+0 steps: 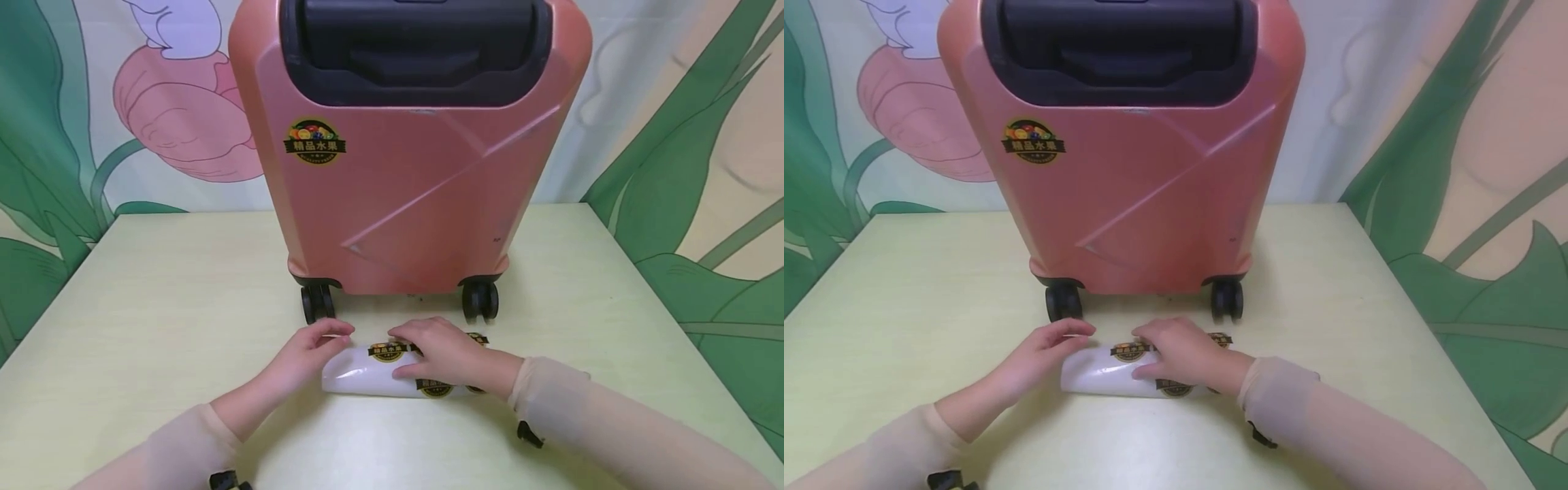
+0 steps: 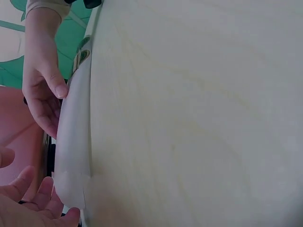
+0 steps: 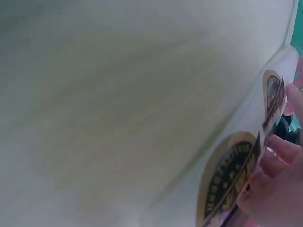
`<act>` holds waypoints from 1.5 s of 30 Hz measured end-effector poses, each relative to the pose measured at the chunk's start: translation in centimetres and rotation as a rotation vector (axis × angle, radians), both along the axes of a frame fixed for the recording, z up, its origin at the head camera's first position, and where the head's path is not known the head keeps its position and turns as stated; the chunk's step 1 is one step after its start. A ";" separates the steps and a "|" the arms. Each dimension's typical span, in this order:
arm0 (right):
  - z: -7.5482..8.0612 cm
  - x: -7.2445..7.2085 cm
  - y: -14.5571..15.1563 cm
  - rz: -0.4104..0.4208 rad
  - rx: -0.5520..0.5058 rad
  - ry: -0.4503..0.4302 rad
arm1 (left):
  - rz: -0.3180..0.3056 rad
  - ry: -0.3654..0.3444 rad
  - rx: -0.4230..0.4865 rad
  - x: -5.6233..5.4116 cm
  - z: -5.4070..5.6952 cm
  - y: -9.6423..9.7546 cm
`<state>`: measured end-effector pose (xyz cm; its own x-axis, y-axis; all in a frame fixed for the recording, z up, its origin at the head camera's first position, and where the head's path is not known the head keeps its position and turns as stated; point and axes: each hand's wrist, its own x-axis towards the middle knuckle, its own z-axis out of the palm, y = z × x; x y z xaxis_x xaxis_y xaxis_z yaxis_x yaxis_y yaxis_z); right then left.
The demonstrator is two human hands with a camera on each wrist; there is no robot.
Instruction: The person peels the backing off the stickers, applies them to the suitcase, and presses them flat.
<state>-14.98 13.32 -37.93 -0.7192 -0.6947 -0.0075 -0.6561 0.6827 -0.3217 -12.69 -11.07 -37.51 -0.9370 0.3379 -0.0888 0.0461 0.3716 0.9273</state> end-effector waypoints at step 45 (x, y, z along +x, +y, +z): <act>2.5 1.1 0.1 0.037 -0.337 0.217 | -0.085 -0.375 0.437 0.3 -0.1 1.9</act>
